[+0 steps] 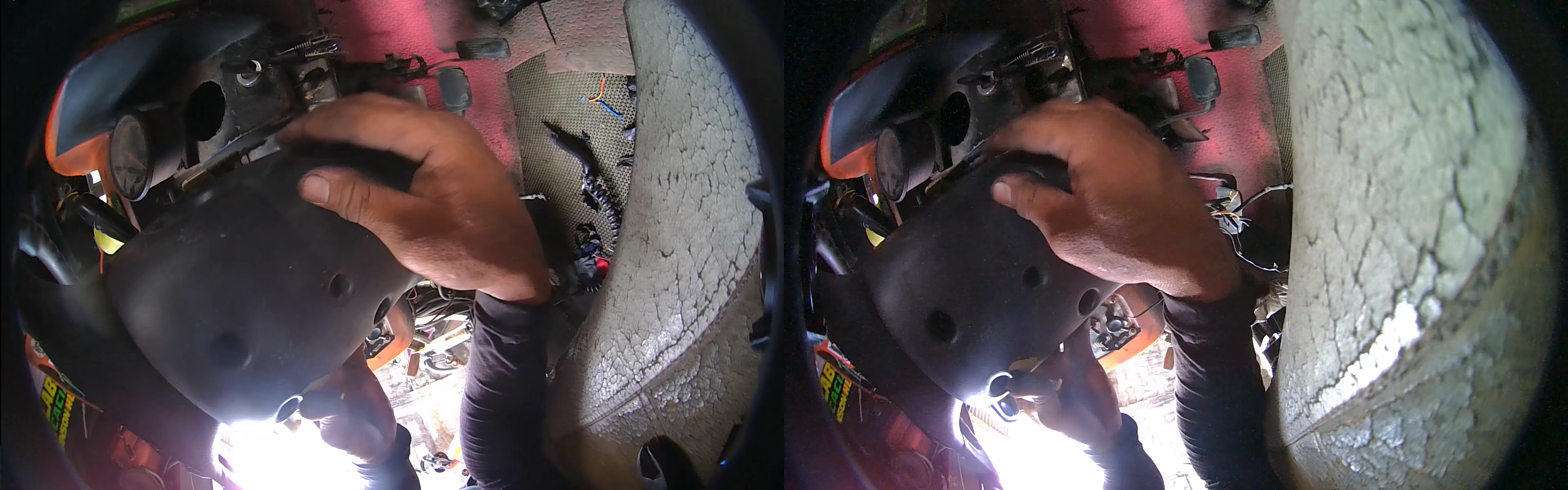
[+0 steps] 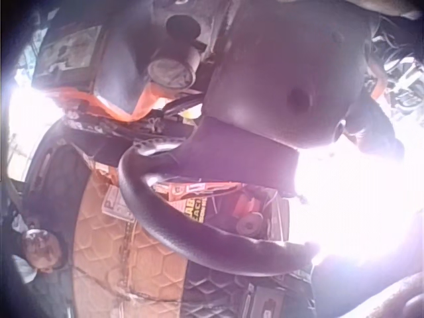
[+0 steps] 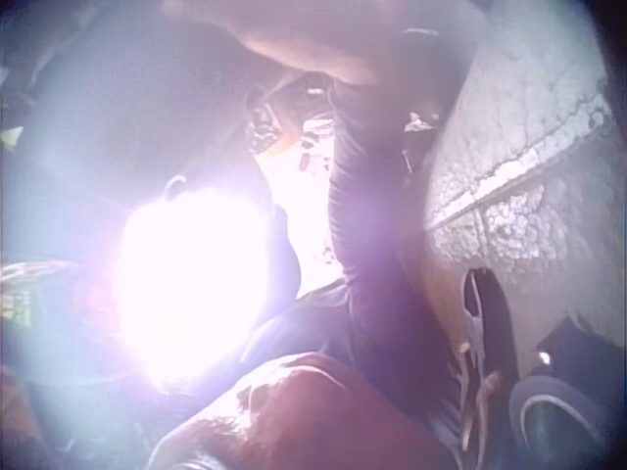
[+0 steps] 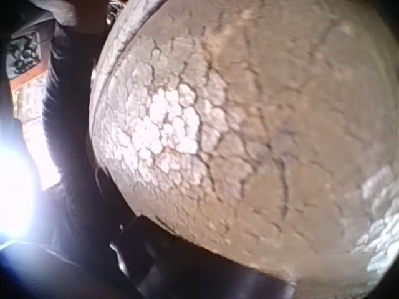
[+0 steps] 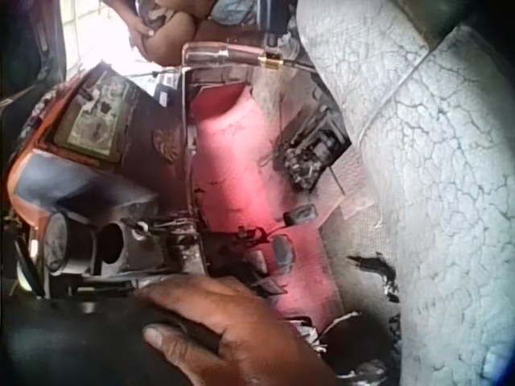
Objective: The person works on the exposed wiring under the dashboard of a three-wheeled vehicle, stripping wire ends, twisting connections, and taping joints. They handle multiple colored wires and connectors, occasionally adjusting the steering column area while another person sits in the driver seat.
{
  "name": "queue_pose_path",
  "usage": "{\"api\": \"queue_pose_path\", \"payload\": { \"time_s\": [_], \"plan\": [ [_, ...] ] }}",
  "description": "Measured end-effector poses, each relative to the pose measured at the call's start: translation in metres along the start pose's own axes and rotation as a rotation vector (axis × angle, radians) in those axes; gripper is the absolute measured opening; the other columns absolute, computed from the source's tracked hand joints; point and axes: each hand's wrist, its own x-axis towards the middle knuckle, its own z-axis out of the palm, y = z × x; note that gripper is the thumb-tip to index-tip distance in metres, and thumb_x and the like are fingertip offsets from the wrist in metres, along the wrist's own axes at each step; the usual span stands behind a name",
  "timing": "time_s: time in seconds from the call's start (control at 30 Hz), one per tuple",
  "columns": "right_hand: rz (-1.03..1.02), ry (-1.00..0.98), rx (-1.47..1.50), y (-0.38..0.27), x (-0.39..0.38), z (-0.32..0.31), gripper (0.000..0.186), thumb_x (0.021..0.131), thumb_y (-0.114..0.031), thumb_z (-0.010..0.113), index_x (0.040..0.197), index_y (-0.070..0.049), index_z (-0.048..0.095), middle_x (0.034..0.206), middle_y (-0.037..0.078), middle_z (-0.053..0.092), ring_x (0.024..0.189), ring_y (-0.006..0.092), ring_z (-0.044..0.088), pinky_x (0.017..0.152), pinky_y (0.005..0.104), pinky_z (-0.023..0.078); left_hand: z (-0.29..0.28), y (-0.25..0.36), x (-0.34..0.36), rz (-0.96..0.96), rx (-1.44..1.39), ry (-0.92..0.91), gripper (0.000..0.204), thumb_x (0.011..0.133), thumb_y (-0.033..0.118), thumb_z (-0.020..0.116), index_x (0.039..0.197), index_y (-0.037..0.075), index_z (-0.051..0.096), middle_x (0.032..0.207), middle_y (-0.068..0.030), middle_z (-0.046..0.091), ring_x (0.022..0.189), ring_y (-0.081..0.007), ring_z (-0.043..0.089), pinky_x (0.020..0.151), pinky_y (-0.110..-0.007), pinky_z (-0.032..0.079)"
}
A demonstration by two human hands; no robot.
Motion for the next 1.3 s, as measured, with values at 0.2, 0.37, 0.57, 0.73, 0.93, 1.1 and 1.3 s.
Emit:
{"api": "queue_pose_path", "payload": {
  "time_s": [0.2, 0.37, 0.57, 0.73, 0.93, 1.1, 1.3],
  "plan": [
    [0.106, 0.094, -0.043, -0.008, -0.001, -0.006, 0.049, 0.082, -0.037, 0.086, 0.116, -0.003, 0.075, 0.110, 0.017, 0.074, 0.107, 0.0361, 0.069, 0.097, 0.0437, 0.052, 0.006, 0.005, -0.002, -0.075, -0.264, 0.193, 0.076, 0.099, 0.054, 0.068, 0.161, 0.020, 0.041, 0.164, -0.0132, 0.042, 0.154, -0.0357, 0.037, 0.127, -0.068, 0.027],
    [0.231, -0.018, 0.099, -0.012, 0.002, -0.008, 0.050, 0.083, -0.039, 0.086, 0.114, -0.001, 0.076, 0.110, 0.017, 0.074, 0.105, 0.0353, 0.071, 0.095, 0.0423, 0.054, 0.006, 0.004, 0.001, -0.056, -0.261, 0.113, 0.074, 0.101, 0.054, 0.065, 0.161, 0.020, 0.040, 0.163, -0.0126, 0.043, 0.153, -0.0366, 0.039, 0.127, -0.068, 0.028],
    [0.227, -0.039, 0.142, 0.003, 0.005, -0.003, 0.047, 0.086, -0.036, 0.086, 0.116, -0.001, 0.076, 0.115, 0.015, 0.073, 0.110, 0.0288, 0.070, 0.100, 0.0380, 0.052, -0.001, -0.002, -0.006, -0.031, 0.007, 0.015, 0.074, 0.099, 0.056, 0.067, 0.160, 0.021, 0.043, 0.165, -0.0112, 0.042, 0.152, -0.0363, 0.042, 0.128, -0.068, 0.024],
    [0.253, -0.037, 0.145, 0.010, 0.000, -0.002, 0.043, 0.088, -0.031, 0.087, 0.118, -0.003, 0.077, 0.120, 0.009, 0.072, 0.116, 0.0211, 0.067, 0.105, 0.0346, 0.049, -0.012, -0.021, -0.007, 0.067, 0.035, -0.098, 0.065, 0.102, 0.047, 0.064, 0.158, 0.018, 0.048, 0.166, -0.0106, 0.041, 0.153, -0.0352, 0.039, 0.130, -0.065, 0.018],
    [0.206, -0.014, 0.214, 0.017, 0.000, -0.011, 0.041, 0.087, -0.029, 0.086, 0.118, -0.004, 0.078, 0.126, 0.011, 0.071, 0.124, 0.0229, 0.064, 0.111, 0.0368, 0.045, 0.002, -0.029, -0.033, 0.026, 0.064, 0.121, 0.065, 0.102, 0.025, 0.067, 0.159, 0.009, 0.042, 0.160, -0.0165, 0.047, 0.149, -0.0328, 0.044, 0.128, -0.059, 0.026],
    [0.178, -0.056, 0.168, 0.023, -0.004, -0.024, 0.049, 0.091, -0.035, 0.077, 0.127, -0.001, 0.075, 0.140, 0.015, 0.067, 0.139, 0.0270, 0.055, 0.121, 0.0426, 0.036, 0.012, -0.026, -0.052, -0.150, 0.291, 0.227, 0.084, 0.088, 0.008, 0.083, 0.159, 0.005, 0.038, 0.148, -0.0167, 0.056, 0.135, -0.0313, 0.056, 0.121, -0.047, 0.037],
    [0.174, 0.010, 0.302, 0.033, -0.007, -0.028, 0.046, 0.092, -0.035, 0.080, 0.125, -0.003, 0.076, 0.133, 0.013, 0.070, 0.131, 0.0256, 0.060, 0.117, 0.0406, 0.040, 0.020, -0.024, -0.058, -0.150, 0.424, 0.142, 0.067, 0.087, 0.014, 0.085, 0.145, 0.002, 0.054, 0.138, -0.0180, 0.064, 0.123, -0.0329, 0.063, 0.111, -0.046, 0.045]
  ]
}}
